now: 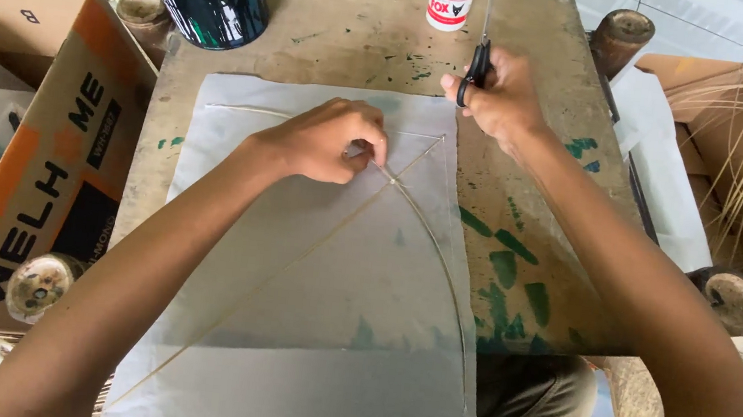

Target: Trimming the excess paper from the edges of a kite frame using scissors

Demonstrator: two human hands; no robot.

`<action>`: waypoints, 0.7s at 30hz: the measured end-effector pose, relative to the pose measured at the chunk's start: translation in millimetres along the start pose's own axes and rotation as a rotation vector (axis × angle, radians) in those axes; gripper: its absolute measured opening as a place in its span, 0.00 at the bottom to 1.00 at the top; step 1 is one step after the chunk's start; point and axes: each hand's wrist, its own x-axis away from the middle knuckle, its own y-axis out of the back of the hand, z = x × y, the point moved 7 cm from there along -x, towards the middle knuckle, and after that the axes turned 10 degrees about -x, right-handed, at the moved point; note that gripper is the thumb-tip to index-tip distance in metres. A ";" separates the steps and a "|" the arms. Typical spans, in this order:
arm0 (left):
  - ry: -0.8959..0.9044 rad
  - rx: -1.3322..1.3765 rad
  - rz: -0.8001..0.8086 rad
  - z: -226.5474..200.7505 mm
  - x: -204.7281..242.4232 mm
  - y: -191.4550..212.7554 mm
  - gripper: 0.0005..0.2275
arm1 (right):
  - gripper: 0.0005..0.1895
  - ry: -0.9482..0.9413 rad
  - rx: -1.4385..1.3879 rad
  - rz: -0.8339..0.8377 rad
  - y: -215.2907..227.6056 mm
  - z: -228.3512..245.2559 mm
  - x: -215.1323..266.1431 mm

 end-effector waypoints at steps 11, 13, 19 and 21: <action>0.250 0.131 -0.351 31.7 -42.0 7.0 0.07 | 0.15 -0.398 -0.203 0.005 -8.6 26.8 33.5; 0.282 0.123 -0.397 37.7 -54.8 -1.0 0.13 | 0.16 -0.404 -0.215 0.007 -7.7 26.6 34.9; -0.189 -0.150 -0.728 0.8 -68.0 3.3 0.09 | 0.17 -0.415 -0.204 -0.038 5.4 11.2 30.3; -0.256 -0.164 -0.744 -0.5 -69.8 0.7 0.03 | 0.13 -0.380 -0.238 -0.041 10.9 1.9 23.7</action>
